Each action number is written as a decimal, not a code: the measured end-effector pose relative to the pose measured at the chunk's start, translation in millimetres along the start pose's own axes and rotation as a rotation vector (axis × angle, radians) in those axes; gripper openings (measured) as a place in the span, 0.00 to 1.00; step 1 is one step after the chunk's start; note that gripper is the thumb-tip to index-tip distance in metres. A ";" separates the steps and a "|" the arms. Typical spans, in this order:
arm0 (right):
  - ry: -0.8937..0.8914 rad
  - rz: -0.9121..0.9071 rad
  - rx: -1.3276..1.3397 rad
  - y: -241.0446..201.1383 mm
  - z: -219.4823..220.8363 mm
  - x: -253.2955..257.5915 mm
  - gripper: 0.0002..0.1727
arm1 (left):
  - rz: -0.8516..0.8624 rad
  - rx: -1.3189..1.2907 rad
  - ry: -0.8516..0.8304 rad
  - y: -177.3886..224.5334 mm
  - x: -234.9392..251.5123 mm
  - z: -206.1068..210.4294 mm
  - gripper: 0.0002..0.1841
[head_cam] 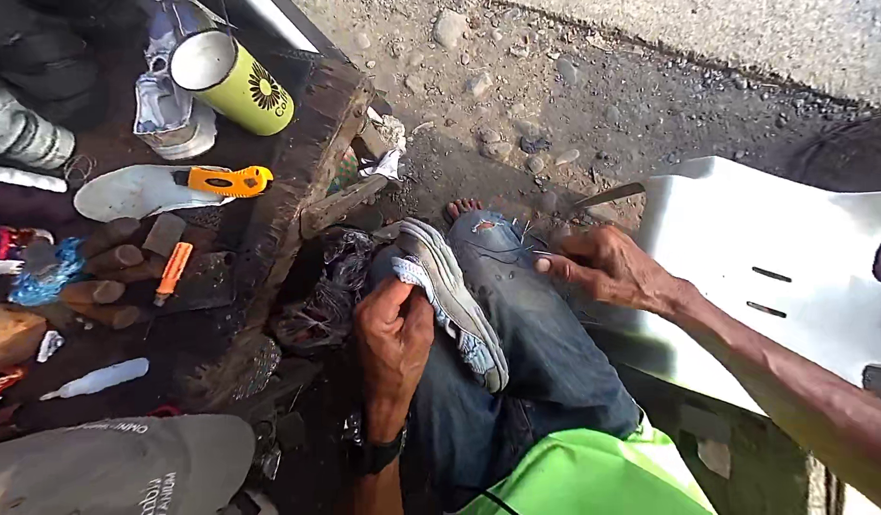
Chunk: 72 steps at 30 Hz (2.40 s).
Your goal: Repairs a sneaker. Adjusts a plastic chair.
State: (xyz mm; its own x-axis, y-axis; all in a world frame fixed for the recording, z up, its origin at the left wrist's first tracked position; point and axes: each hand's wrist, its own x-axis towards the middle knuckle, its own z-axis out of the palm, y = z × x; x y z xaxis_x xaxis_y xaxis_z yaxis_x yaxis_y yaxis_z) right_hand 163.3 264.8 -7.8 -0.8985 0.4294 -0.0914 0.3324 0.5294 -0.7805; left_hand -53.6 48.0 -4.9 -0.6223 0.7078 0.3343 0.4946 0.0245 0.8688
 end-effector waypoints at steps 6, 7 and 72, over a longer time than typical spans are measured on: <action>-0.058 -0.189 0.522 -21.9 12.8 -2.5 0.20 | 0.053 0.044 0.065 -3.0 -4.1 -1.0 0.09; 0.003 -0.200 0.488 -29.4 18.0 1.1 0.17 | 0.048 0.039 0.065 -2.7 -4.5 -0.9 0.09; 0.058 -0.228 0.650 -52.9 61.7 35.2 0.10 | -0.169 -0.313 -0.324 -15.2 2.7 -48.7 0.09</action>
State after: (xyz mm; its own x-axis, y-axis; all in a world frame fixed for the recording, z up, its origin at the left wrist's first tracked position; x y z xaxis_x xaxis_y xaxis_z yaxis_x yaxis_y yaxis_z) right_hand 96.4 206.8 -7.8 -0.9027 0.4075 0.1385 -0.1189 0.0730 -0.9902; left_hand -92.3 15.2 0.6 -0.4330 0.8968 0.0907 0.1652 -0.0200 0.9861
